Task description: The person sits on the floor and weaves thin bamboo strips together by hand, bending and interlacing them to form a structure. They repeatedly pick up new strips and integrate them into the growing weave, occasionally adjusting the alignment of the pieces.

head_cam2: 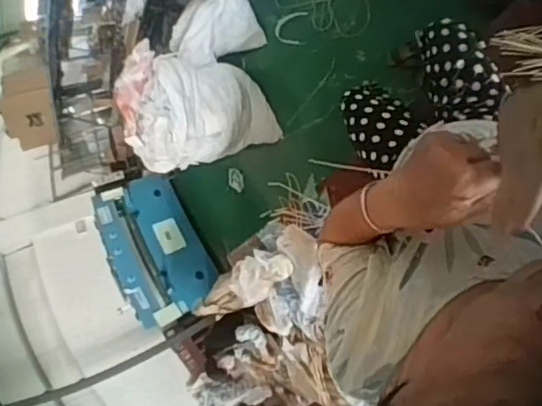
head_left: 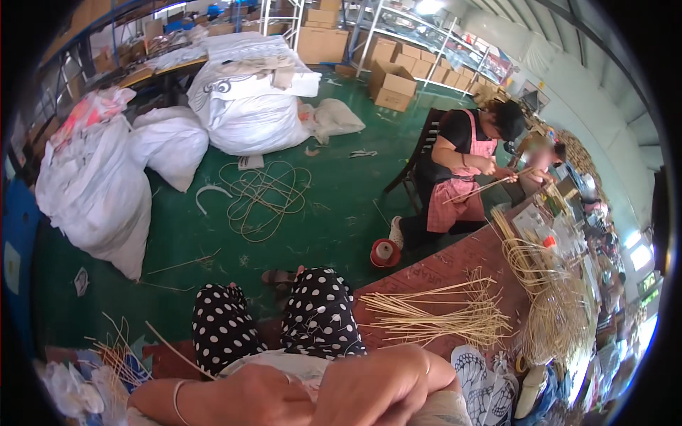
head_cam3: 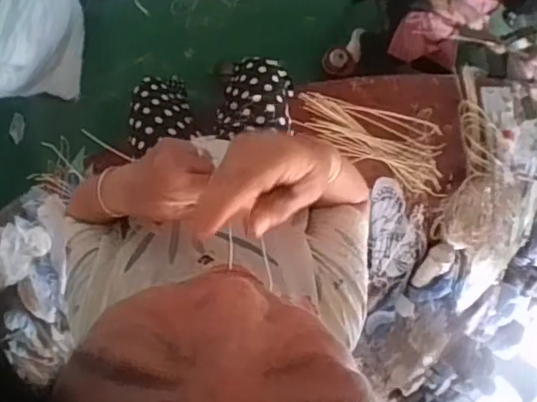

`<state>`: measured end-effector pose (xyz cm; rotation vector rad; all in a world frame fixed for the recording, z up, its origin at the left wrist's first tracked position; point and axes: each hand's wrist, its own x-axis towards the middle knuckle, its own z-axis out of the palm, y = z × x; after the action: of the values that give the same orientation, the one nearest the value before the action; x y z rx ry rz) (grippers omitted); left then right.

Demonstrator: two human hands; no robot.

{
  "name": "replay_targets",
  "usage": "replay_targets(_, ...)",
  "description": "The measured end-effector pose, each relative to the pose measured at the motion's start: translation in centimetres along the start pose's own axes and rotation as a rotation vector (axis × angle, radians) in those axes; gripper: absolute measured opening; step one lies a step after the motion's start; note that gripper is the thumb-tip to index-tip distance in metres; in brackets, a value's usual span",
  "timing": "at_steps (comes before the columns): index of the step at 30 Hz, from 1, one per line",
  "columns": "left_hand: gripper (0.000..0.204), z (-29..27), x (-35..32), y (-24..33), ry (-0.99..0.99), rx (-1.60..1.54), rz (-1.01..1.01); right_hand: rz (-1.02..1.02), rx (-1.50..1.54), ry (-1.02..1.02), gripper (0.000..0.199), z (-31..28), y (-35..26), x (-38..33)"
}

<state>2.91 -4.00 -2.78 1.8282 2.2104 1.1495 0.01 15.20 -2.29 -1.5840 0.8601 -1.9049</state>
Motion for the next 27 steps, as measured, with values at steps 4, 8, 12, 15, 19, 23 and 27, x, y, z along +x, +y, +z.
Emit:
replay_targets(4, 0.012, -0.3, 0.2, -0.3, -0.033, 0.003, 0.004, -0.003, -0.092, -0.318, 0.020, -0.3, 0.6, 0.2)
replay_targets(8, 0.013, -0.2, 0.1, -1.3, 0.251, -0.057, -0.070, 0.179, -0.425, 0.276, 0.010, -3.6, 1.2, -1.1)
replay_targets(12, 0.012, -0.7, 0.8, -2.4, 0.407, -0.096, -0.178, 0.323, 0.082, 0.463, 0.012, -3.0, 4.2, -2.5)
replay_targets(15, 0.011, -0.6, 0.6, -2.2, 0.436, -0.158, -0.236, 0.361, 0.294, 0.518, 0.011, -2.6, 5.0, -2.7)
replay_targets(19, 0.009, -0.4, 0.4, -2.5, 0.481, -0.173, -0.204, 0.385, 0.082, 0.763, 0.004, -2.6, 5.1, -2.9)
replay_targets(23, 0.010, -1.1, -0.3, -2.0, 0.638, -0.030, -0.194, -0.023, -0.394, 1.292, 0.006, -1.9, 3.6, -5.1)
replay_targets(27, 0.012, -1.5, 0.5, -1.7, 0.618, 0.141, -0.163, 0.231, -0.771, 0.879, 0.013, 2.9, 2.8, -2.3)
